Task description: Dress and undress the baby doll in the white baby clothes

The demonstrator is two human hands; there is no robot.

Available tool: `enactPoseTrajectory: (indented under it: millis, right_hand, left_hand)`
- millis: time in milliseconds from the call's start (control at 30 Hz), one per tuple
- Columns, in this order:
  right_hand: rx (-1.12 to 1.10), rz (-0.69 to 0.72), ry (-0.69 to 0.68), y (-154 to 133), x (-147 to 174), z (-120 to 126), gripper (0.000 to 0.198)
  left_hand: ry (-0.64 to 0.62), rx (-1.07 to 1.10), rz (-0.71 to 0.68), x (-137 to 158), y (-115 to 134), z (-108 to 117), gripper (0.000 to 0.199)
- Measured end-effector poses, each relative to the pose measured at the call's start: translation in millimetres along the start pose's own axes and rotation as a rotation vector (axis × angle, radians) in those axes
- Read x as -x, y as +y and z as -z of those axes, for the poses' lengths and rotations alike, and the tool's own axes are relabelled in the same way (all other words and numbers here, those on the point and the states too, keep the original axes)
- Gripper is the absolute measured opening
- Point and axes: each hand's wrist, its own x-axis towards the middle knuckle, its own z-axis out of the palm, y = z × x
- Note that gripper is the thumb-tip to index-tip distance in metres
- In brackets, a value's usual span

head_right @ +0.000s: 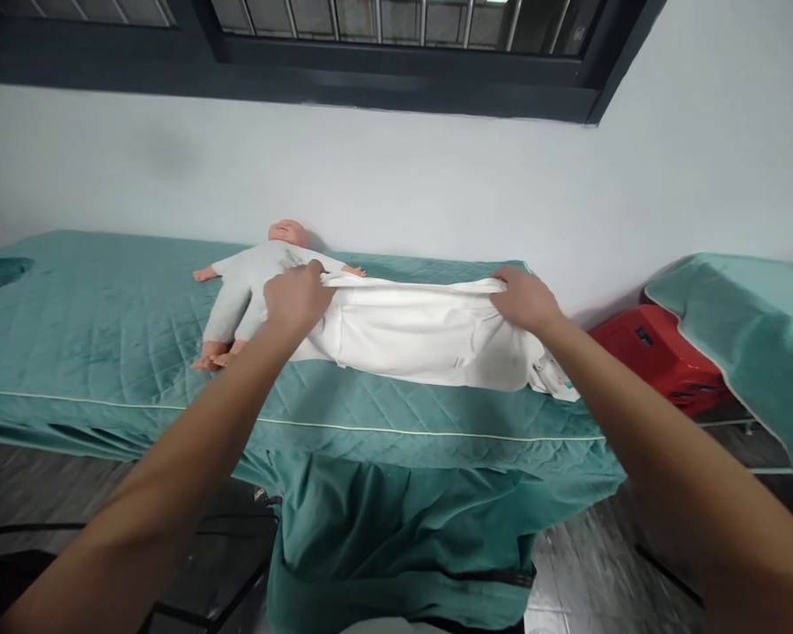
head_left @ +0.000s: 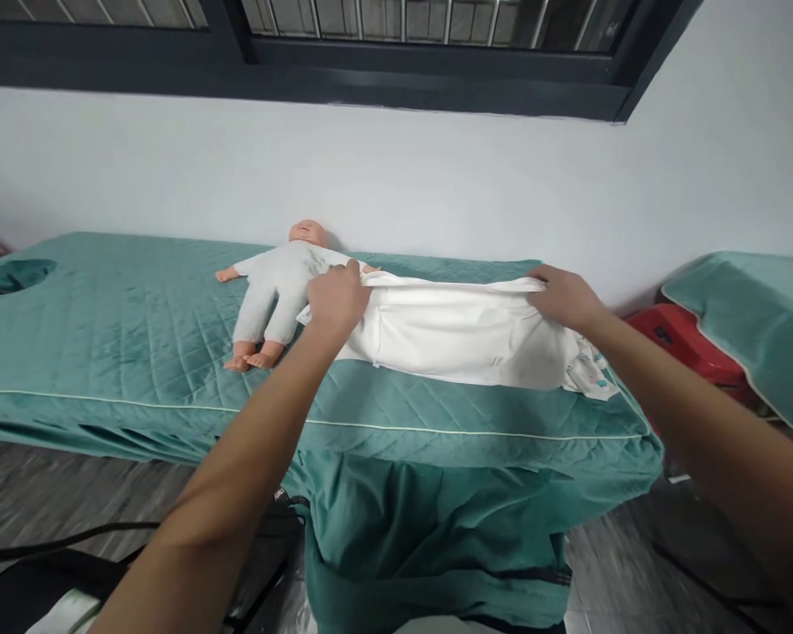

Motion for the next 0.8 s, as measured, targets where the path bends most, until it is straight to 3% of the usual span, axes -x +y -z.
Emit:
enactPoseTrajectory:
  millis: [100,200,267,333,567,800]
  right_hand:
    - [0.144,-0.045,0.06,-25.6,8.1,-50.5,0.048]
    - [0.109,0.19,-0.066,-62.5,34.0,-109.8,0.049]
    - [0.082,0.234,-0.132,-79.4,44.6,-142.9,0.048]
    - [0.074,0.171,-0.157,-85.0,40.6,-164.9,0.045]
    - [0.081,-0.102,-0.18,-74.5,-19.0,-185.4,0.062]
    - [0.069,-0.154,-0.014,-80.8,-15.4,-198.1,0.073]
  left_hand:
    - [-0.047,-0.149,0.049,13.0,10.8,-37.7,0.036]
    - [-0.092,-0.106,-0.078,43.6,23.3,-77.7,0.041]
    - [-0.237,-0.026,-0.175,60.9,28.4,-99.6,0.041]
    - [-0.355,-0.013,-0.176,67.4,29.5,-114.9,0.038]
    - [-0.368,-0.066,0.008,33.1,32.1,-134.8,0.042]
    - [-0.237,0.163,0.144,26.4,57.4,-154.0,0.061]
